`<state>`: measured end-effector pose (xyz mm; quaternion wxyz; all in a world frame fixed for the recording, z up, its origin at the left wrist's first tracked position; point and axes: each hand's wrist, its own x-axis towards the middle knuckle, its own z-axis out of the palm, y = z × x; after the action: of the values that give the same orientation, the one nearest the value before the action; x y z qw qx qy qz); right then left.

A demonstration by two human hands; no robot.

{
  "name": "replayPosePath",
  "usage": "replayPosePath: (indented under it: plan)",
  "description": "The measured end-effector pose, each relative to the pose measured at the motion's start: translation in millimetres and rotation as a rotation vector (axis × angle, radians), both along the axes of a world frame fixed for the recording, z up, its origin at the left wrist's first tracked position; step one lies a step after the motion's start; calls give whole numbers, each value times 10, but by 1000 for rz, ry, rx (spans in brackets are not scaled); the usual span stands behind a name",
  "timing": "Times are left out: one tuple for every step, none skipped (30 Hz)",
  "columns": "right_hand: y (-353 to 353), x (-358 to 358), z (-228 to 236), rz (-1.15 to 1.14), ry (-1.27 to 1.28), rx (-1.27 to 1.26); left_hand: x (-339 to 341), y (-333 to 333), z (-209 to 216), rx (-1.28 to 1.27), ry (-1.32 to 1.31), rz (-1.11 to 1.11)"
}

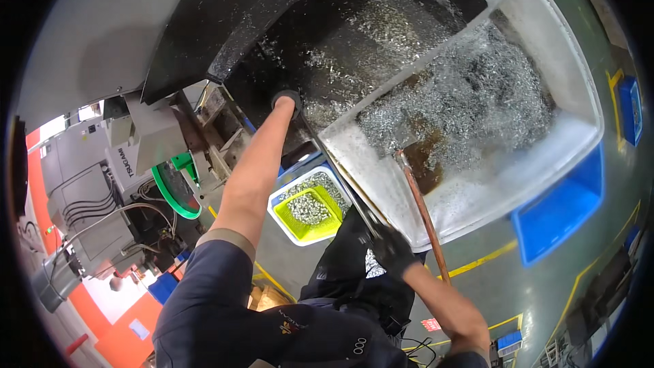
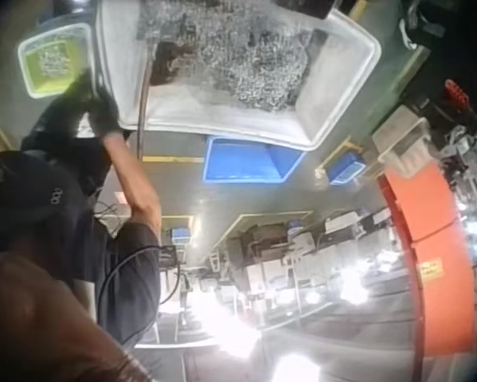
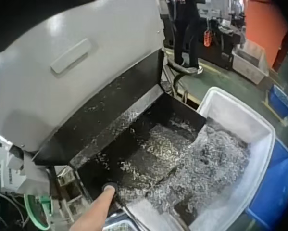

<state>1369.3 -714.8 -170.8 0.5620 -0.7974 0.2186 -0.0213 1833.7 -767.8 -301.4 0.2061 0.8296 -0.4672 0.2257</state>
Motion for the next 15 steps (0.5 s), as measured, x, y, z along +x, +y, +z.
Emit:
replayPosePath:
  plan:
    - [-43,-190,292,-59,112,201,-34,37,-61,94,14,20]
    - [-112,-396,614,-121,226,399,-120,50,-121,185,32,37]
    - [0,-762,658,-198,380,558,-238,-3,-185,269,50,42]
    - [106,-1137,670,-266,524,722,-330,-23,-239,357,57,54]
    - [159,-1417,772,-124,487,482,-425,-3,-301,451,61,70]
    - [205,-1668,867,12,445,239,-465,70,-341,542,62,86]
    - [316,-2028,862,-11,445,232,-581,115,-406,624,70,92]
    - [467,-2432,815,-3,530,363,-595,99,-438,711,74,103]
    - [570,-2678,792,11,606,497,-552,69,-450,802,71,120]
    - [558,-2754,883,4,592,501,-542,105,-465,895,64,143]
    - [459,-2799,1102,-7,563,487,-576,186,-481,988,63,164]
    - [349,-2810,1333,-22,540,469,-683,275,-523,1077,65,182]
    - [265,-2799,1494,-28,518,470,-653,277,-450,1165,50,214]
    - [207,-2796,1662,-209,603,756,-628,303,-410,1255,41,247]
    - [158,-2808,1802,-386,672,1044,-569,315,-293,1342,25,286]
